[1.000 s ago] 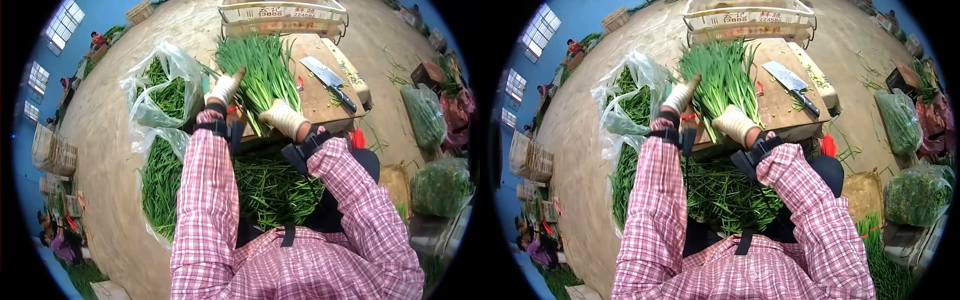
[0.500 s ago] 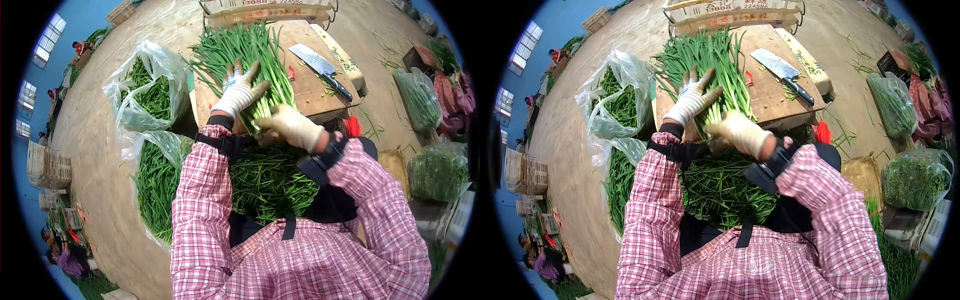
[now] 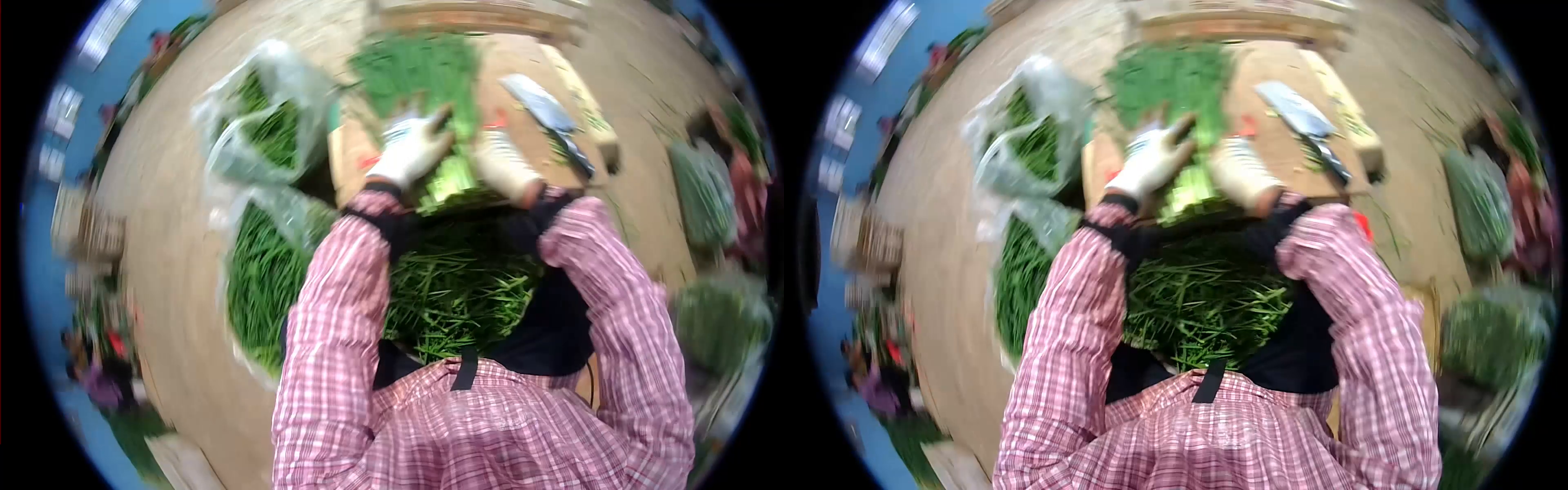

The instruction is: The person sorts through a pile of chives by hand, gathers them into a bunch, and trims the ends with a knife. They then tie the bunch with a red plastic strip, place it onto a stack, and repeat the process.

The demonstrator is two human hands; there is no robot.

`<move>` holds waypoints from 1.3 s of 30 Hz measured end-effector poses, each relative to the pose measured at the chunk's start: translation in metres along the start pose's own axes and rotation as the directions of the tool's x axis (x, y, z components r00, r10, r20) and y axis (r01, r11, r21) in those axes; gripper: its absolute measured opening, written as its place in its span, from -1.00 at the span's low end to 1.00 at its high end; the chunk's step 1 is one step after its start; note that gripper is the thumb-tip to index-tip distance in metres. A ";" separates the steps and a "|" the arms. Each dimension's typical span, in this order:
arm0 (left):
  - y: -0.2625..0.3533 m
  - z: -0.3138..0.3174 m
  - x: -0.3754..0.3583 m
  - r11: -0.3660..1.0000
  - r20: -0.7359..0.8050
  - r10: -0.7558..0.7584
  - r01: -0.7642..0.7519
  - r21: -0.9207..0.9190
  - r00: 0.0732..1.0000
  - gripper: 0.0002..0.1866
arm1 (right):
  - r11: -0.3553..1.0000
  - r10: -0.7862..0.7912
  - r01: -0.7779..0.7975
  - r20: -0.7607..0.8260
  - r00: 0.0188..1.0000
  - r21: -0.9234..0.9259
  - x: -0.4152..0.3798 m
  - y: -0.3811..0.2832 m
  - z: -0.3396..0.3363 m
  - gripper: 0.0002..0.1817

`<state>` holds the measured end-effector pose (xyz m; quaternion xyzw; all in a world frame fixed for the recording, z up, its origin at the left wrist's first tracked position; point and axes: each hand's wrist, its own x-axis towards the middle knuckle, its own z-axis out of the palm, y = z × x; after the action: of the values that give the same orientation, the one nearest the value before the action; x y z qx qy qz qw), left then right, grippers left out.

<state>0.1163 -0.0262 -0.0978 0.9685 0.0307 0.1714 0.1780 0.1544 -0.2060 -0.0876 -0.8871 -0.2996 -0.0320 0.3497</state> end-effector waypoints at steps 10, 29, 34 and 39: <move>-0.041 -0.194 -0.084 0.998 0.117 -0.005 -0.003 0.060 0.993 -0.13 | 0.865 -0.298 0.329 0.139 0.944 -0.380 0.051 -0.003 -0.029 -0.64; -0.107 -0.009 -0.620 0.018 0.018 -0.791 -0.053 -0.998 -0.612 -0.56 | 0.149 -0.789 0.838 0.574 -0.220 0.525 -0.226 -0.388 0.365 -0.16; -0.127 0.064 -0.665 -0.050 0.303 -0.808 -0.453 -0.890 -0.506 -0.55 | 0.228 -0.576 0.857 0.774 -0.263 0.462 -0.282 -0.384 0.385 0.00; -0.112 -0.012 -0.608 -0.091 0.398 -0.743 -0.509 -0.856 -0.538 -0.49 | 0.123 -0.675 0.896 0.698 -0.240 0.426 -0.293 -0.390 0.396 -0.34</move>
<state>-0.4590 0.0093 -0.3220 -0.1159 0.5934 0.5760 0.5502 -0.3619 0.1226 -0.2296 -0.3985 -0.9090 0.1095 -0.0534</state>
